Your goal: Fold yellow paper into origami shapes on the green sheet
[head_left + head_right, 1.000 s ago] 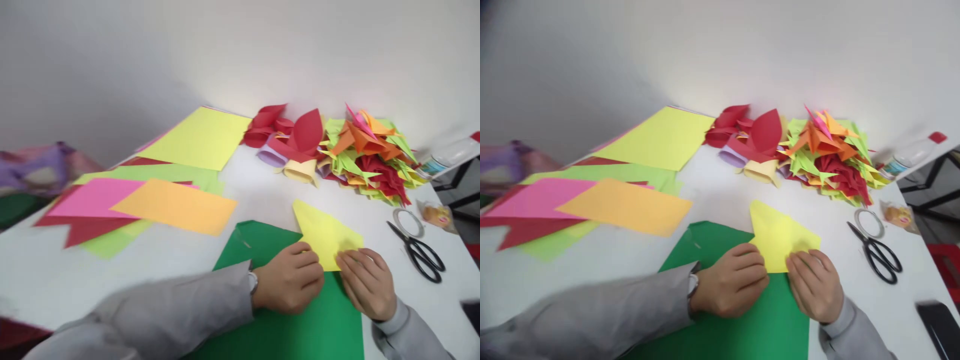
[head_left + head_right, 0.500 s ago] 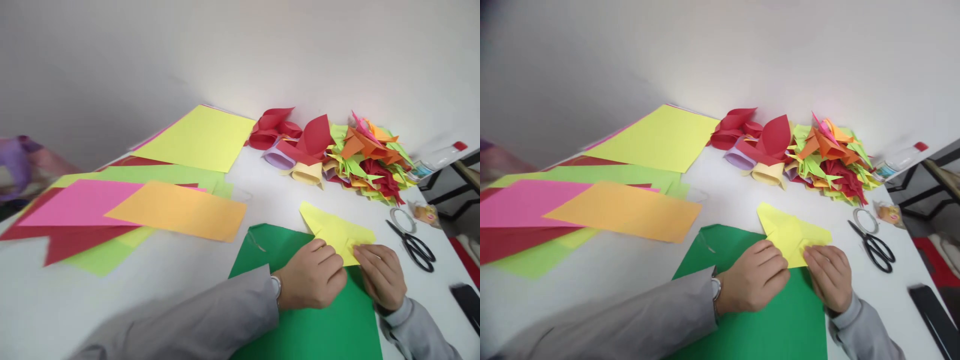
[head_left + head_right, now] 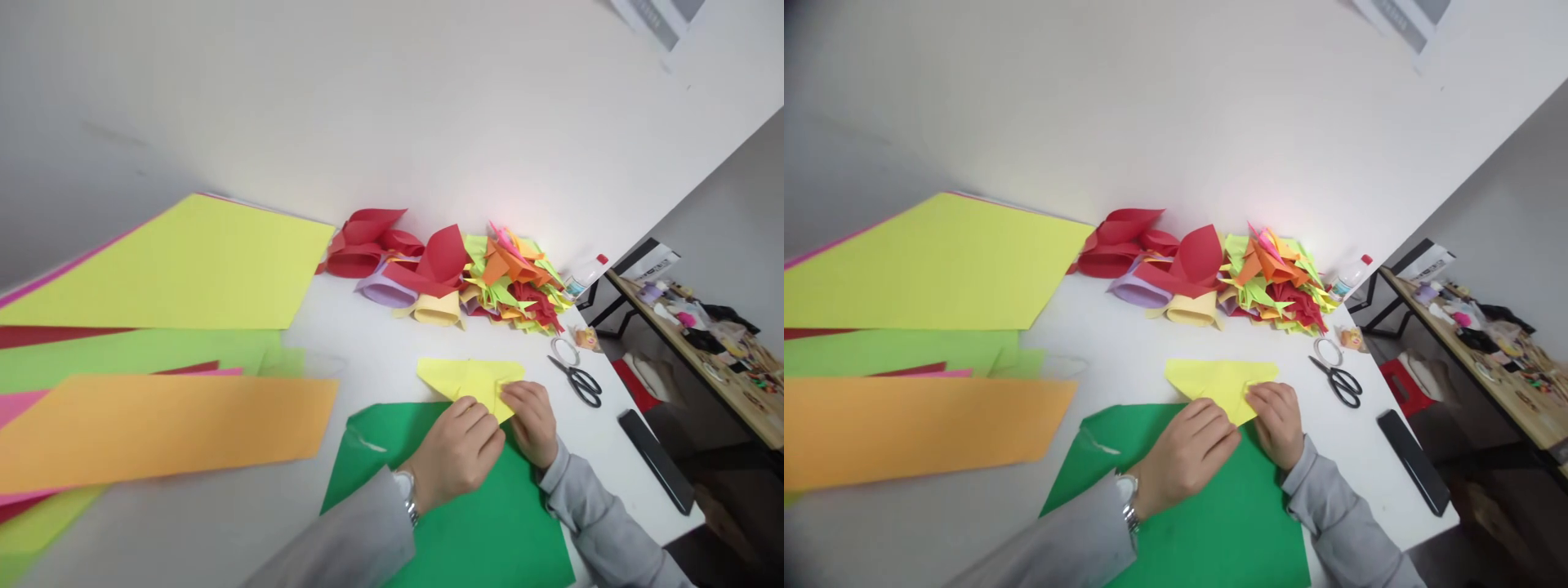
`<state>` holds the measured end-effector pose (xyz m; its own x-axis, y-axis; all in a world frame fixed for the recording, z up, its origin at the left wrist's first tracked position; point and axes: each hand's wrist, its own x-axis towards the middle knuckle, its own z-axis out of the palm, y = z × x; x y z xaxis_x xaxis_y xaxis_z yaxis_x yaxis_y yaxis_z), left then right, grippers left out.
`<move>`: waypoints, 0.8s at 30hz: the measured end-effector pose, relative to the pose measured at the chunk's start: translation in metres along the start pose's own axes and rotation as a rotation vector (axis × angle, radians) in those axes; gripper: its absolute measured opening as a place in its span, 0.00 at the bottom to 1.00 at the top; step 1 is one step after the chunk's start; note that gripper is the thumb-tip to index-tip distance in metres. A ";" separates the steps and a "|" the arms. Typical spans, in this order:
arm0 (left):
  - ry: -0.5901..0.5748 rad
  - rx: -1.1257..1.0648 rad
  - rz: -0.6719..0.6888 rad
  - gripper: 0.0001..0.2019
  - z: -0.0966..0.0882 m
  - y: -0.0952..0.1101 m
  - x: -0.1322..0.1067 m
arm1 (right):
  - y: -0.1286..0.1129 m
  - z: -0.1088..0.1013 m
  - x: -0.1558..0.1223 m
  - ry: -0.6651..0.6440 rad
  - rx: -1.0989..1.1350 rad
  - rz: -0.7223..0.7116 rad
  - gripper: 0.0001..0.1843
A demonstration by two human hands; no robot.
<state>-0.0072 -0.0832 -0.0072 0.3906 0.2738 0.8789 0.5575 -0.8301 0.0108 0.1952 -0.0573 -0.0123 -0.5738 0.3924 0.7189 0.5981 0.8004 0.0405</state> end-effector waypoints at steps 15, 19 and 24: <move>-0.038 0.107 -0.014 0.07 -0.006 -0.041 -0.003 | 0.012 -0.013 0.001 0.137 0.053 -0.044 0.17; -0.037 0.138 -0.001 0.09 -0.003 -0.035 -0.001 | 0.017 -0.019 -0.003 0.136 0.008 -0.088 0.16; -0.011 0.195 -0.009 0.09 -0.005 -0.034 0.002 | 0.017 -0.024 -0.004 0.137 -0.036 -0.100 0.15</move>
<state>-0.0290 -0.0572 -0.0038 0.3924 0.2864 0.8741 0.6915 -0.7185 -0.0751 0.2209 -0.0563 0.0026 -0.5511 0.2442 0.7979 0.5629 0.8147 0.1395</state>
